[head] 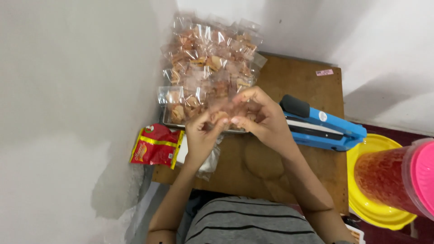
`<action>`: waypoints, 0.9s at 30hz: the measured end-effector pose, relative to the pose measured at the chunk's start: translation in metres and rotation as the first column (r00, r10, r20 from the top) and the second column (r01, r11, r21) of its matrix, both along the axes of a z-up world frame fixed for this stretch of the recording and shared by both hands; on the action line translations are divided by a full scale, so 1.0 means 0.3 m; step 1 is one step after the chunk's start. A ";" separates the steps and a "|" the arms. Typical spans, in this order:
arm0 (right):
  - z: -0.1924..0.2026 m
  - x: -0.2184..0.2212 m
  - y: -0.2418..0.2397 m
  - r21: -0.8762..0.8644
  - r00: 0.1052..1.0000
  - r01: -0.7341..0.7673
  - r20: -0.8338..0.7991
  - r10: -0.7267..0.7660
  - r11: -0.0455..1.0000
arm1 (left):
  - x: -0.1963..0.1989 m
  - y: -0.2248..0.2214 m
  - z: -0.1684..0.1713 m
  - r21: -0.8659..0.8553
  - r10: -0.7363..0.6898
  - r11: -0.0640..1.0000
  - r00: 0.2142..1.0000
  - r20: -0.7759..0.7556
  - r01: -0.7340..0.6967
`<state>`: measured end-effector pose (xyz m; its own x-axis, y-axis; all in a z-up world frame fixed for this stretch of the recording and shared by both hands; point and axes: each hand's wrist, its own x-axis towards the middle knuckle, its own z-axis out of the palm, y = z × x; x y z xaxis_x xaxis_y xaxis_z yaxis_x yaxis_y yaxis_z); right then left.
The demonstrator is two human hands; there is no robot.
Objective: Using a manual impulse heat sealer to seal small plastic bags containing snacks.
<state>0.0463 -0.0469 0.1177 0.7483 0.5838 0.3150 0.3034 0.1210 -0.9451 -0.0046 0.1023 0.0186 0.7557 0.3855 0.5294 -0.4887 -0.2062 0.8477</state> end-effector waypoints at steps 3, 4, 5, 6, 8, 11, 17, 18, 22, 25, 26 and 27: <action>0.009 -0.020 -0.017 -0.121 0.998 0.043 0.045 -0.038 0.992 | -0.058 -0.052 0.159 -0.156 -0.103 0.983 0.994 -0.026 0.098; 0.001 -0.023 -0.027 -0.123 0.998 0.043 0.041 -0.038 0.991 | -0.063 -0.054 0.156 -0.158 -0.102 0.983 0.994 -0.029 0.097; -0.007 -0.024 -0.037 -0.116 0.998 0.062 0.022 -0.060 0.991 | -0.067 -0.055 0.153 -0.149 -0.121 0.982 0.992 -0.027 0.115; -0.015 -0.025 -0.046 -0.107 0.997 0.081 0.001 -0.081 0.991 | -0.070 -0.054 0.151 -0.137 -0.139 0.981 0.990 -0.026 0.134; -0.023 -0.029 -0.072 -0.091 0.996 0.088 -0.012 -0.090 0.992 | -0.078 -0.074 0.128 -0.145 -0.161 0.978 0.985 -0.056 0.151; -0.038 -0.031 -0.115 -0.054 0.995 0.093 -0.034 -0.095 0.994 | -0.098 -0.112 0.152 -0.185 -0.230 0.959 0.971 -0.068 0.214; -0.081 -0.040 -0.208 0.019 0.987 0.105 -0.121 -0.102 0.994 | -0.119 -0.198 0.198 -0.332 -0.365 0.878 0.931 0.002 0.345; -0.093 -0.040 -0.224 0.049 0.984 0.113 -0.142 -0.105 0.992 | -0.120 -0.213 0.204 -0.344 -0.346 0.882 0.938 -0.013 0.321; -0.117 -0.058 -0.293 0.091 0.972 0.162 -0.184 -0.143 0.983 | -0.112 -0.265 0.241 -0.366 -0.403 0.851 0.915 0.002 0.375; -0.164 -0.060 -0.352 0.150 0.958 0.231 -0.209 -0.197 0.961 | -0.096 -0.314 0.246 -0.408 -0.448 0.819 0.894 -0.016 0.403; -0.170 -0.064 -0.371 0.162 0.952 0.249 -0.222 -0.210 0.955 | -0.089 -0.337 0.242 -0.463 -0.467 0.784 0.884 -0.002 0.413; -0.176 -0.067 -0.389 0.175 0.946 0.266 -0.235 -0.223 0.948 | -0.081 -0.358 0.237 -0.516 -0.485 0.746 0.875 0.012 0.421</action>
